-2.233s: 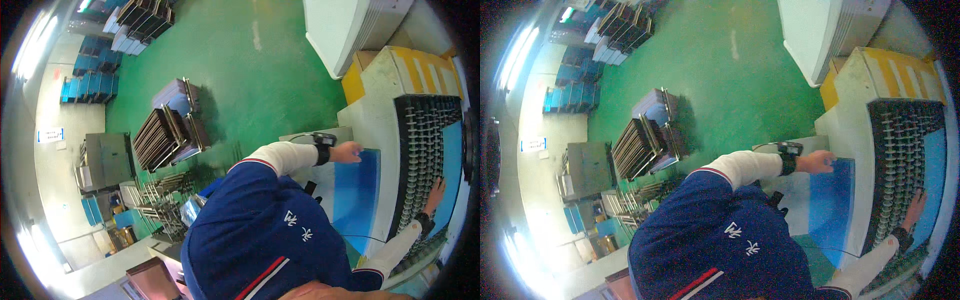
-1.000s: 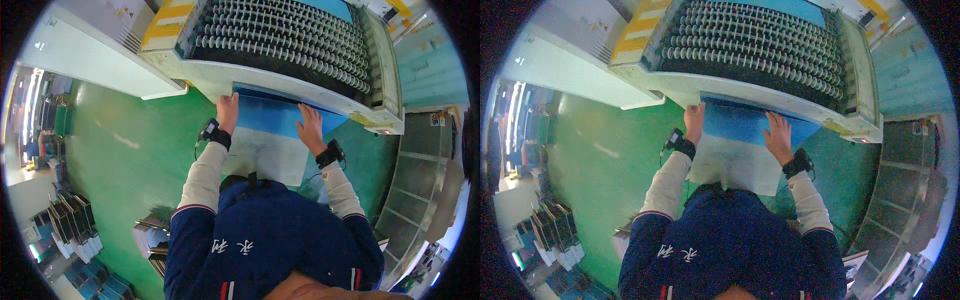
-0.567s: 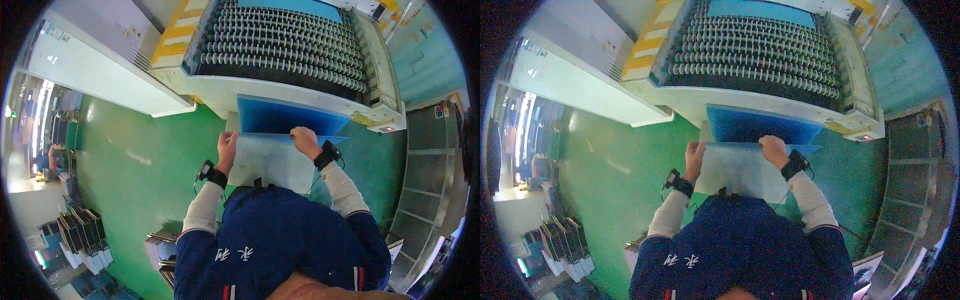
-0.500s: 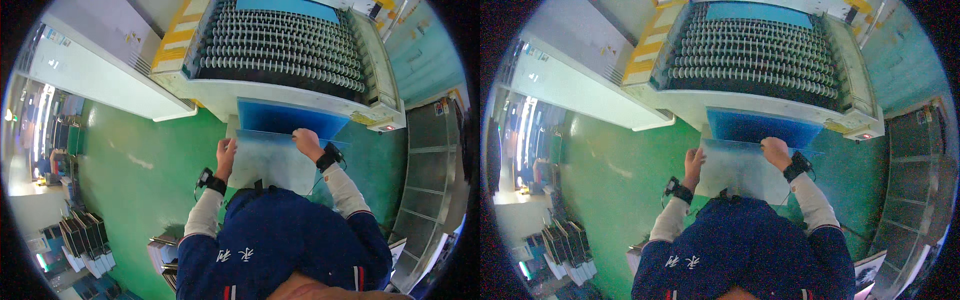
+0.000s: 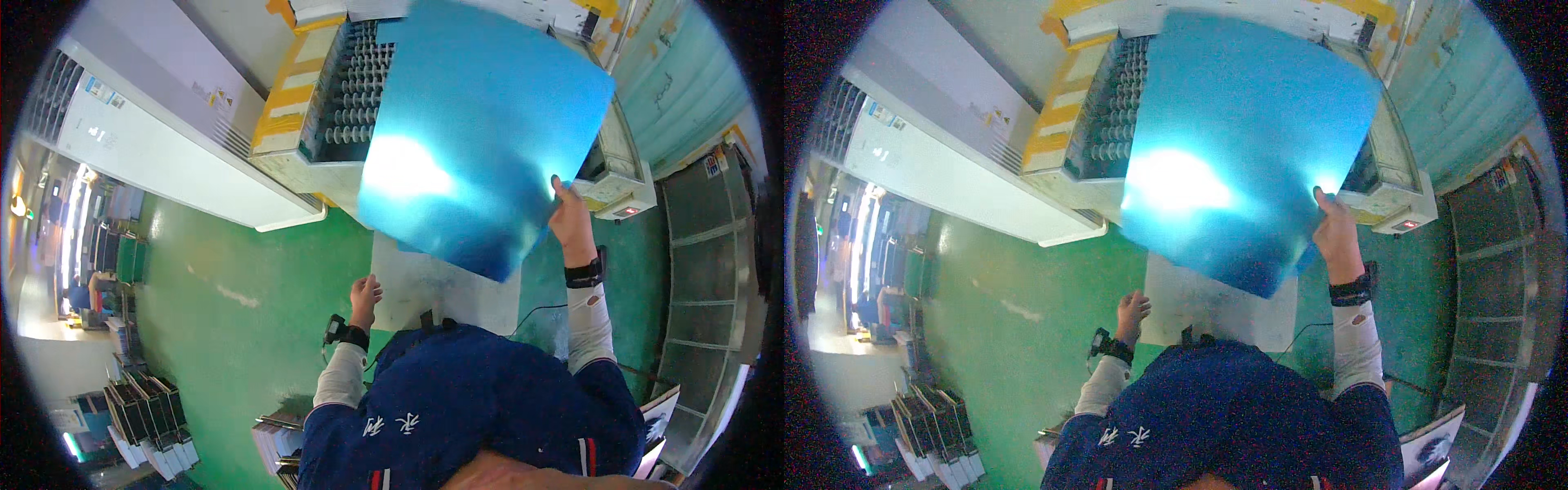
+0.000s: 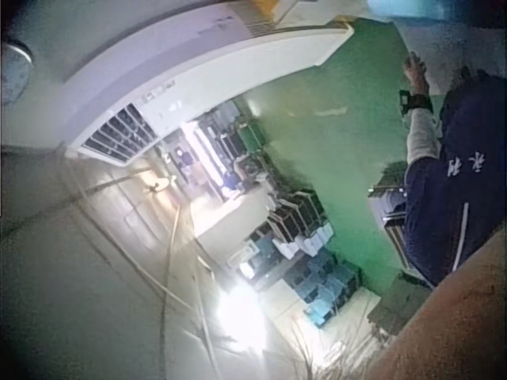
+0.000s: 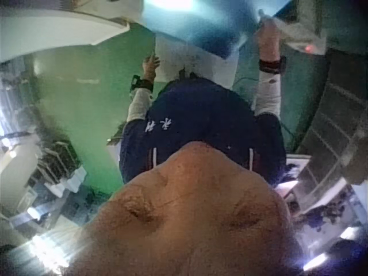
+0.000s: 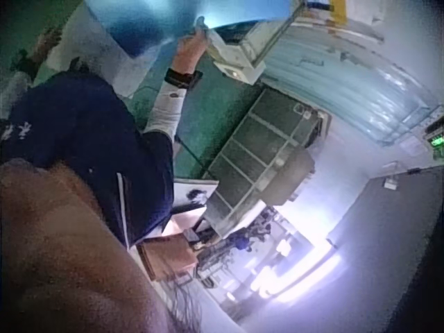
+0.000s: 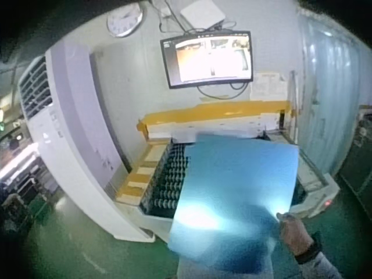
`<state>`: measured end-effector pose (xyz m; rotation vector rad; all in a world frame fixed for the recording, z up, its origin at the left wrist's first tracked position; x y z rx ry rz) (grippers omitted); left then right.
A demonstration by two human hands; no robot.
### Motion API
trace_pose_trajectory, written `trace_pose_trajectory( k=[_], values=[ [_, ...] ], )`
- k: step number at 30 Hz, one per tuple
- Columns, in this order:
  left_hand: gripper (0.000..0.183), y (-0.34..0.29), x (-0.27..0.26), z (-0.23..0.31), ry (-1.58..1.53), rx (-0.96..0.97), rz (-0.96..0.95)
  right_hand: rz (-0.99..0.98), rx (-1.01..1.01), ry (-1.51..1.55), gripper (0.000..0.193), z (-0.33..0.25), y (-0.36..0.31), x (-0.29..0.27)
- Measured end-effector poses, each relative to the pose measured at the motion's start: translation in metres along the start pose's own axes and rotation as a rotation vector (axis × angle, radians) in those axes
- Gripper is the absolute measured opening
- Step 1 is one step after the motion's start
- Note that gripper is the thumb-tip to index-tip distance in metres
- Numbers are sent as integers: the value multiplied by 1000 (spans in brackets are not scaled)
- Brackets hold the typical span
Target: Manually feeding and receiving metal or plastic sheets through a conveyor-based industrial processing machine.
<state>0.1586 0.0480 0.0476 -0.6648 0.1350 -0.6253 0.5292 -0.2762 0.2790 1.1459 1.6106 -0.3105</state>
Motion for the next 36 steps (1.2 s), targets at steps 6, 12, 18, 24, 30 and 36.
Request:
trace_pose_trajectory(
  k=[6, 12, 18, 24, 30, 36],
  values=[
    [36, -3, 24, 36, 16, 37, -51, -297, 683, 1707, 6, -1, 30, 62],
    [30, 4, 44, 61, 41, 124, -103, -121, 769, 1962, 9, 0, 72, 111],
    [28, 22, 64, 81, 105, 185, -133, -657, 769, 1656, 24, -37, 98, 73],
    [25, 56, 96, 104, 235, 347, -135, -691, 545, 1358, 31, -54, 88, 66],
    [42, 72, 131, 121, 360, 515, -40, -835, 386, 990, 26, -73, 27, 94],
    [47, 92, 133, 97, 269, 474, -129, -383, -15, 157, 35, -40, -14, 134]
  ],
)
Point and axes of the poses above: each hand's wrist, its own y-axis towards the middle knuckle, its own x-axis out of the palm, z = x × y, the point moved 2 cm from there along y, towards the middle knuckle, and after that the axes turned 3 degrees about -z, right-handed, at the moved point
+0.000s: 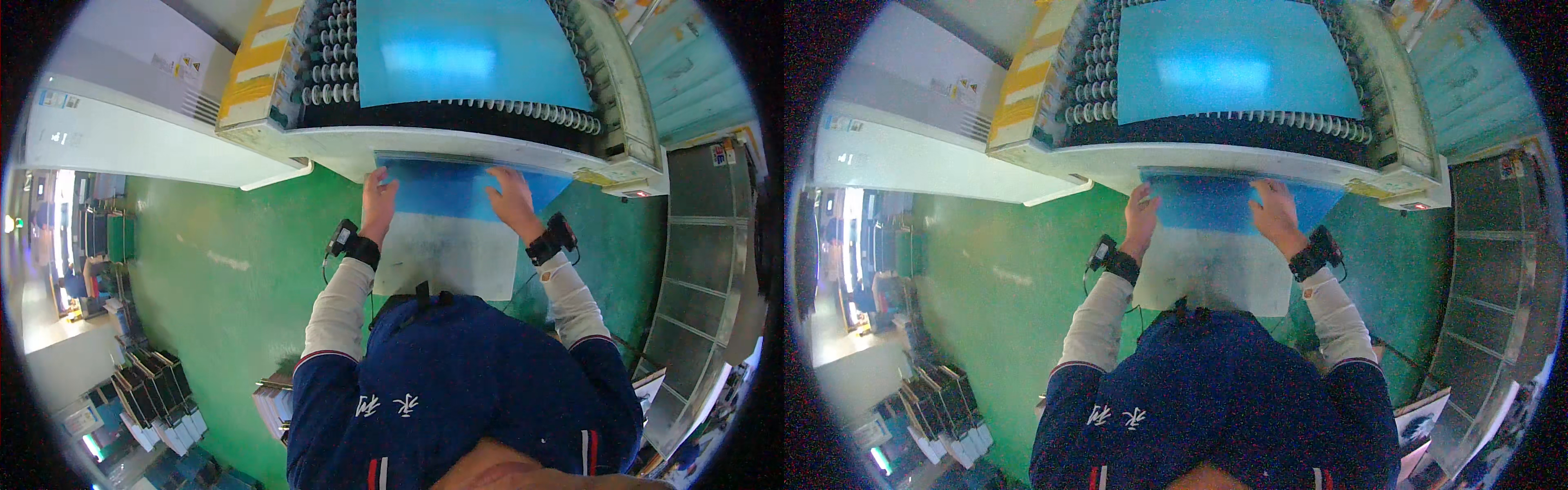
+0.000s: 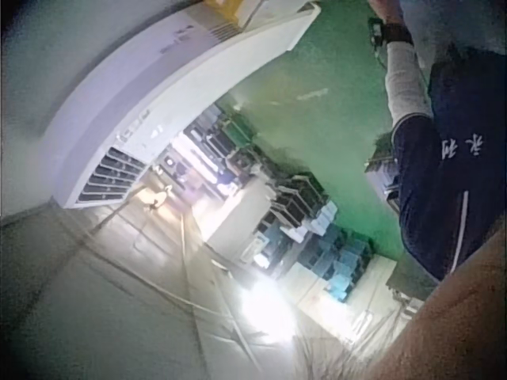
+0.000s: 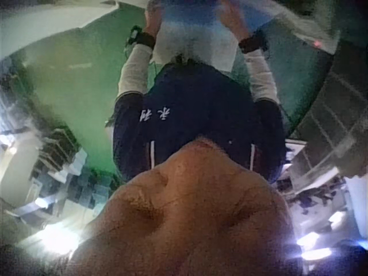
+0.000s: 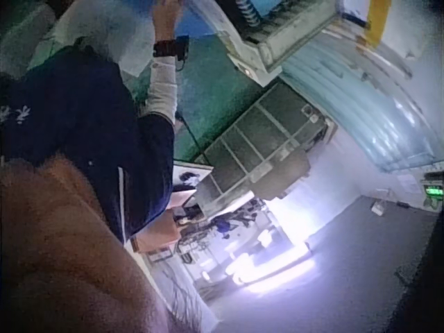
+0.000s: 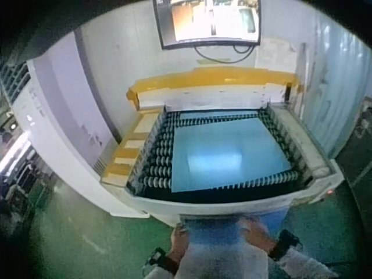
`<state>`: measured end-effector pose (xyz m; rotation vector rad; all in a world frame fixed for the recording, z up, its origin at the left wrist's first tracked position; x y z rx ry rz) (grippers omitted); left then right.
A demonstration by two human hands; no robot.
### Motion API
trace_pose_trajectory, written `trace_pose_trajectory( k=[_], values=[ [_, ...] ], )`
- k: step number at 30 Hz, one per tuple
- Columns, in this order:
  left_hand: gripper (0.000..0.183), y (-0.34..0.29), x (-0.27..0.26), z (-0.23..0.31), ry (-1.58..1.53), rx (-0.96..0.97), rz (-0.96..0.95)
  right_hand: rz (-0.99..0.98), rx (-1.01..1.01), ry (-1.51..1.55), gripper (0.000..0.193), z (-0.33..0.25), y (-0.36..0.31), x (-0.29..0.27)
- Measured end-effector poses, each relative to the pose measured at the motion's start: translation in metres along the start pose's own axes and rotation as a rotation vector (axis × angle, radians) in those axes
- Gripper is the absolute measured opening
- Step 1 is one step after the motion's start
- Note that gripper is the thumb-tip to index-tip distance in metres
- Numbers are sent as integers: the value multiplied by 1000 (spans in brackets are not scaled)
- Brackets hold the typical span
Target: Manually feeding and receiving metal or plastic sheets through a conveyor-based industrial processing machine.
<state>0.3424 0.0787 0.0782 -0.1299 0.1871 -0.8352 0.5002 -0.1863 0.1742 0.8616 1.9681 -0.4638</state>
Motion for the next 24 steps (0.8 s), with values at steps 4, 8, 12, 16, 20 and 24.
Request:
trace_pose_trajectory(
  k=[4, 8, 12, 16, 20, 24],
  values=[
    [47, 8, 1, -2, 111, 67, 138, 45, 24, -102, 37, 7, -2, -4],
    [45, 14, -3, -2, 147, 61, 136, 45, 4, -132, 33, 11, 2, -4],
    [41, 15, -2, 3, 167, 157, 166, 69, -9, -136, 32, 11, 4, 0],
    [38, 20, -4, -4, 51, 55, 154, 84, -46, -134, 29, 15, 7, -1],
    [37, 20, -9, -6, 46, 33, 178, 68, -36, -162, 26, 6, 11, -4],
    [35, 13, -6, 17, 100, 16, 203, 81, -32, -151, 21, 7, 9, -6]
  ],
)
Point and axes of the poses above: each hand's wrist, its own y-axis towards the middle knuckle, its own x-axis out of the palm, z = x × y, the point moved 2 cm from there along y, towards the middle knuckle, and after that the axes turned 3 degrees about -z, right-handed, at the moved point
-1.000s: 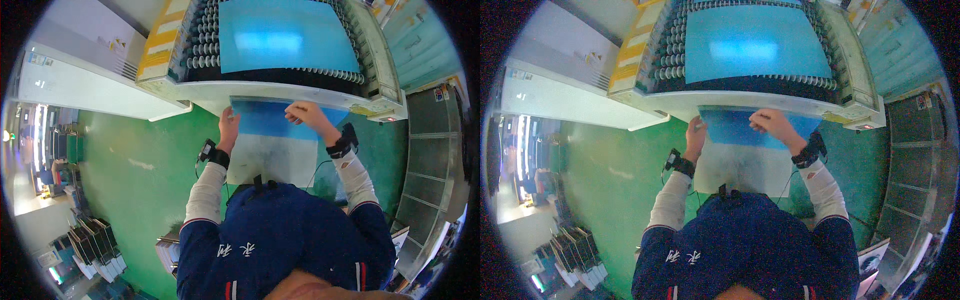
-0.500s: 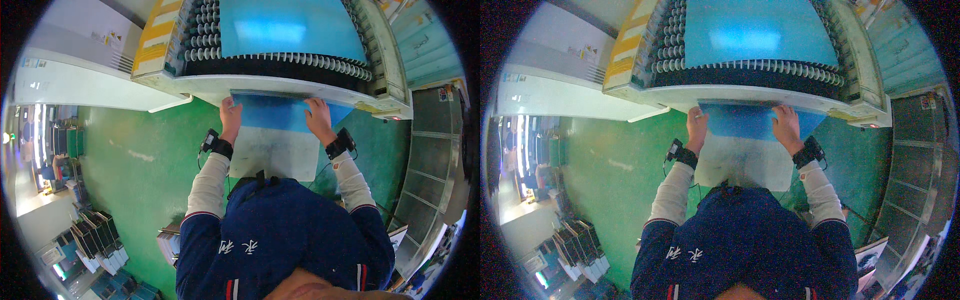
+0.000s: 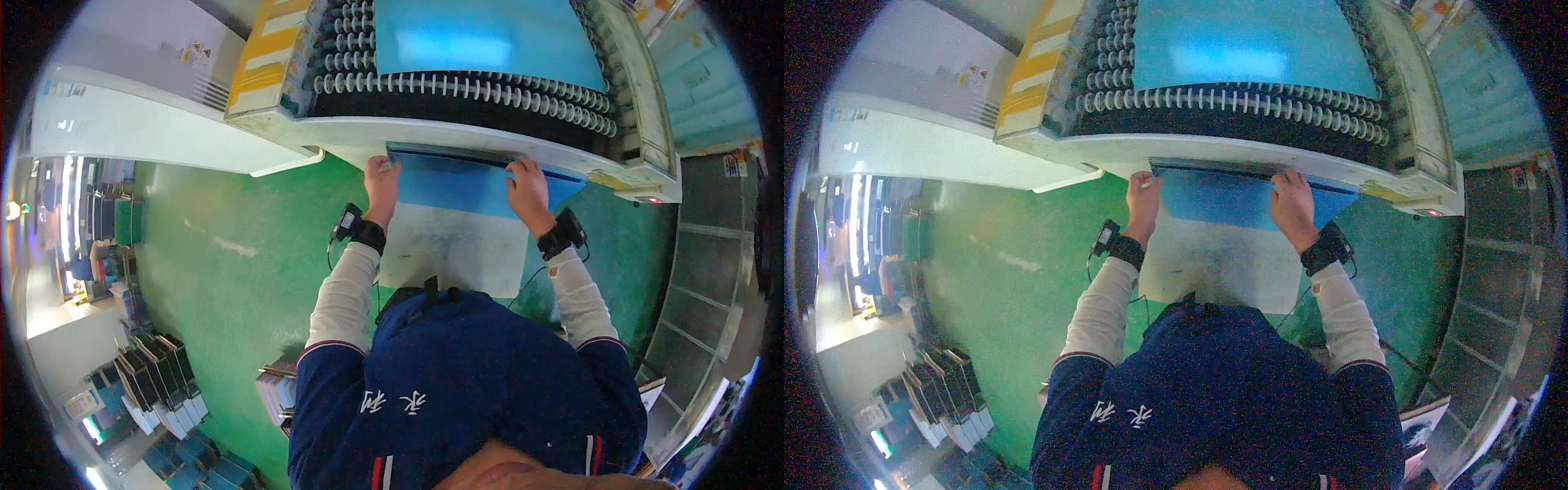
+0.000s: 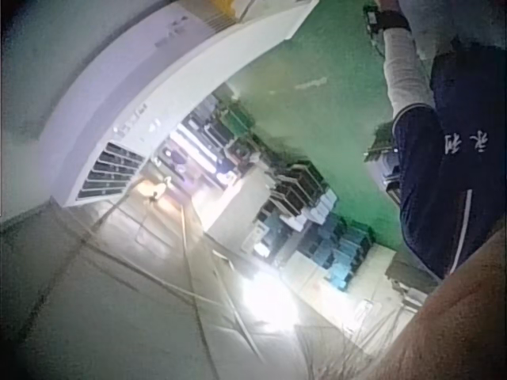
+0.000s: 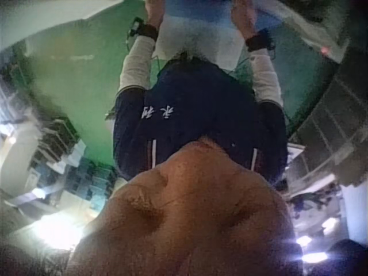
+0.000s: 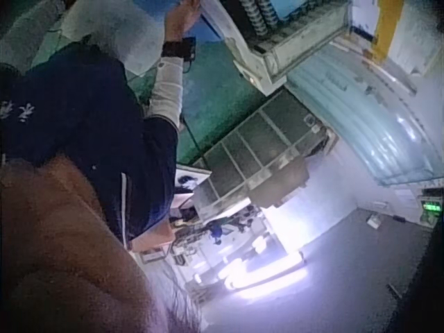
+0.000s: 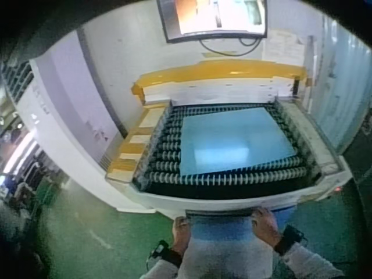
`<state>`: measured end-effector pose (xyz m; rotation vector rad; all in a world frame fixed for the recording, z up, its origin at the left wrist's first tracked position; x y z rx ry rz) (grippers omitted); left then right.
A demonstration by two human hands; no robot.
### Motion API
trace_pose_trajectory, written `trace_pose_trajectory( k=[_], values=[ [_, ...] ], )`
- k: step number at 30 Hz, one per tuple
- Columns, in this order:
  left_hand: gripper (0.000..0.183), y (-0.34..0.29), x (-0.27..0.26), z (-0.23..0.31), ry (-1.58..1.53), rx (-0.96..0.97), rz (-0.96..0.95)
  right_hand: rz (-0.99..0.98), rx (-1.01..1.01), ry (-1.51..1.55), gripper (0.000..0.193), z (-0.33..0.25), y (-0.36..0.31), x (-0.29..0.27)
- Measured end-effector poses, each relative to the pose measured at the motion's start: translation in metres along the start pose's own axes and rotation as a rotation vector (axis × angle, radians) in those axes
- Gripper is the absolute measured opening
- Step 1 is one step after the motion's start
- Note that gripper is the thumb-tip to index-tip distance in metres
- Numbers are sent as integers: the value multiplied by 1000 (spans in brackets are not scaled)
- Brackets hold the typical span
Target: Manually feeding and receiving metal or plastic sheets through a conveyor-based industrial processing machine.
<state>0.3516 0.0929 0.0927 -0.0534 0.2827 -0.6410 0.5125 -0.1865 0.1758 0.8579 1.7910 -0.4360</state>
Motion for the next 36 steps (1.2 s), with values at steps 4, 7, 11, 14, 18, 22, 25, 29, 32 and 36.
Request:
trace_pose_trajectory(
  k=[4, 7, 11, 14, 18, 22, 25, 29, 32, 36],
  values=[
    [35, -14, -2, 24, -9, -96, -7, 13, 12, 25, 19, 0, -5, -1],
    [35, -21, -6, 24, 19, -144, 7, -76, 21, 26, 17, -5, -12, 0],
    [36, -25, -11, -14, 52, -9, 67, -161, -64, -48, 11, -11, -21, 6],
    [38, -40, -20, -22, 118, -8, 55, -227, -48, -41, 11, -14, -28, 6],
    [35, -62, -30, -31, 34, -72, 14, -219, -158, -90, 10, -7, -40, 21],
    [29, -81, -41, -41, 83, 133, 57, -212, -155, -3, 5, -11, -59, 40],
    [33, -98, -47, -39, -37, -35, 44, -239, -144, -4, 6, -16, -67, 39],
    [35, -118, -57, -27, -74, -104, 12, -246, -173, 60, 10, -14, -82, 43],
    [35, -125, -70, -23, -140, -172, -52, -298, -112, 6, 13, -20, -87, 32],
    [44, -131, -88, -28, -328, -294, -106, -235, -88, 55, 15, -10, -90, 5]
  ],
)
Point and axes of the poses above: each hand's wrist, its own y-axis towards the middle knuckle, its own x-axis out of the palm, z = x × y, the point moved 2 cm from there along y, towards the middle knuckle, and after that the axes turned 3 degrees about -z, right-handed, at the moved point
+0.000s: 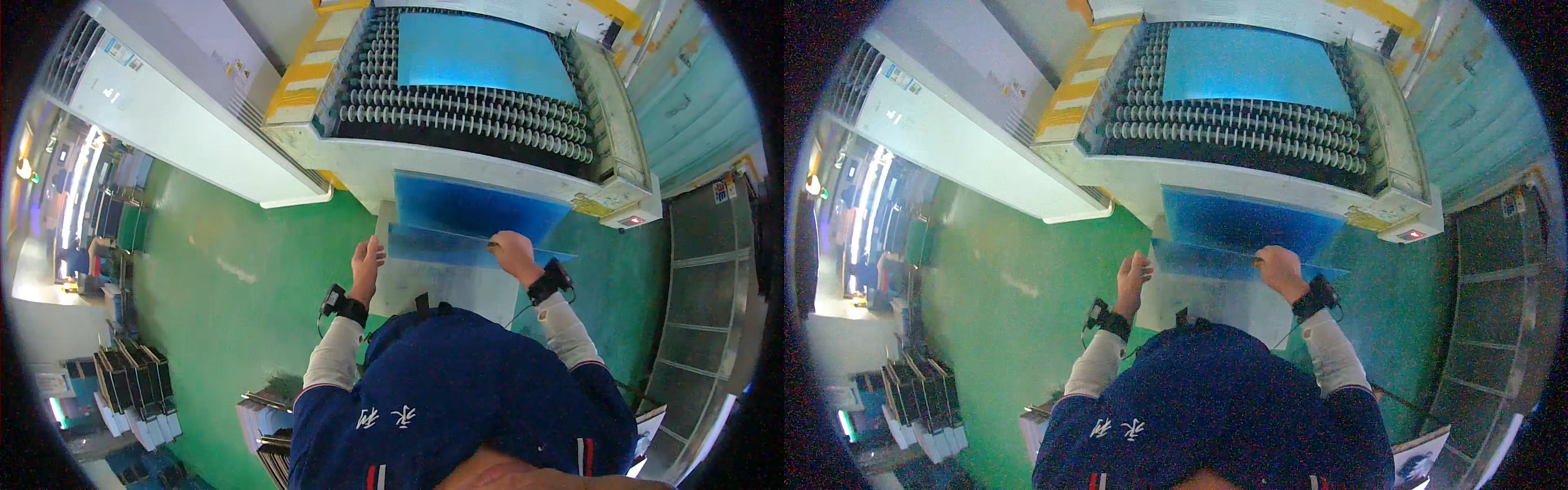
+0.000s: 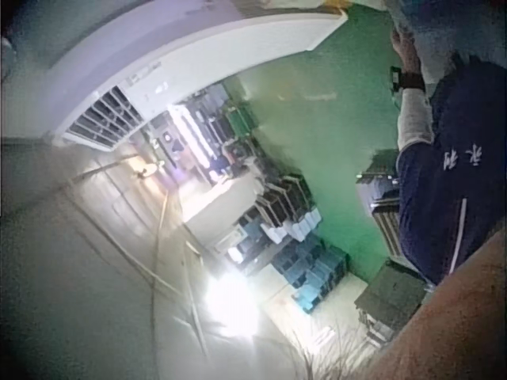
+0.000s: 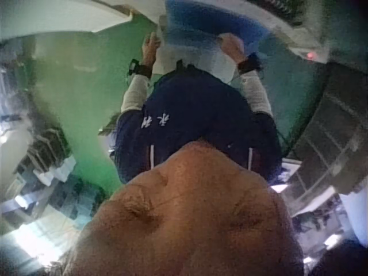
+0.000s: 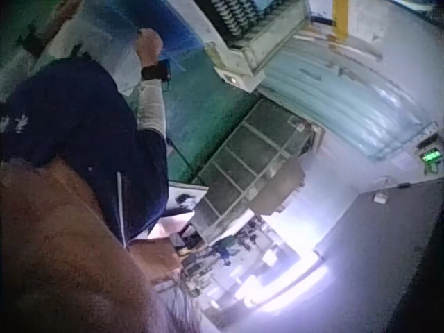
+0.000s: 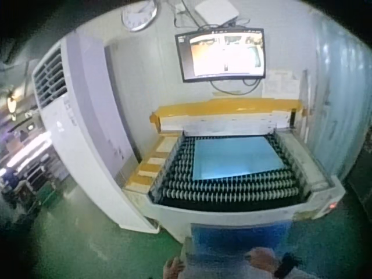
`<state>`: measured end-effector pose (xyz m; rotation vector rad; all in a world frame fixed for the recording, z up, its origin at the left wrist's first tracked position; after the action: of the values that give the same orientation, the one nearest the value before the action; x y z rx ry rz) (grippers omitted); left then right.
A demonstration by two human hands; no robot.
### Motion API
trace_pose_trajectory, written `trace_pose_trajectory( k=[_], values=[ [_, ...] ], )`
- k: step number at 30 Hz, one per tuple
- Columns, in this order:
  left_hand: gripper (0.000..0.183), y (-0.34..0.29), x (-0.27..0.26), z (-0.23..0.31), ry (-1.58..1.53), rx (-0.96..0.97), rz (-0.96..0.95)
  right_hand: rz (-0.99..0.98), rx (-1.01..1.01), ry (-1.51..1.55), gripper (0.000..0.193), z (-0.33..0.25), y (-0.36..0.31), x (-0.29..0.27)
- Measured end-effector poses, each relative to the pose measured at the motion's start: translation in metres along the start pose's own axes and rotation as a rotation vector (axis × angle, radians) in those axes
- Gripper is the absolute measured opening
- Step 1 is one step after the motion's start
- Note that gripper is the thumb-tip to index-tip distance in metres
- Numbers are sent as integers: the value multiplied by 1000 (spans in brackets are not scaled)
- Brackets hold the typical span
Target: Manually feeding and receiving metal or plastic sheets through a conveyor-based industrial processing machine.
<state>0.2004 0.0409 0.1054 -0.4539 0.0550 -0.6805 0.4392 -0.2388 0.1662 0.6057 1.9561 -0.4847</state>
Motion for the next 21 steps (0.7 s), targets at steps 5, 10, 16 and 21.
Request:
trace_pose_trajectory(
  k=[5, 10, 16, 21],
  values=[
    [51, -8, -25, -31, -1, -139, -2, 138, 68, 235, 17, -9, -20, -86],
    [52, -15, -25, -51, 13, -264, -23, 373, 185, 1076, 13, -12, -35, -130],
    [41, -9, -11, -52, 102, -207, -52, 469, 339, 1719, 20, -28, -30, -137],
    [34, -7, -1, -48, 98, -206, -144, 245, 436, 1788, 30, -13, -12, -78]
  ],
)
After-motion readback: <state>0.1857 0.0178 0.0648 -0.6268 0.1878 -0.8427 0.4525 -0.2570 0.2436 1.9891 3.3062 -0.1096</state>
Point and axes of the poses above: each hand's wrist, its own y-axis towards the middle knuckle, its own x-axis out of the palm, z = x × y, the point moved 2 cm from there along y, towards the middle knuckle, and after that the axes turned 3 degrees about -z, right-handed, at the moved point
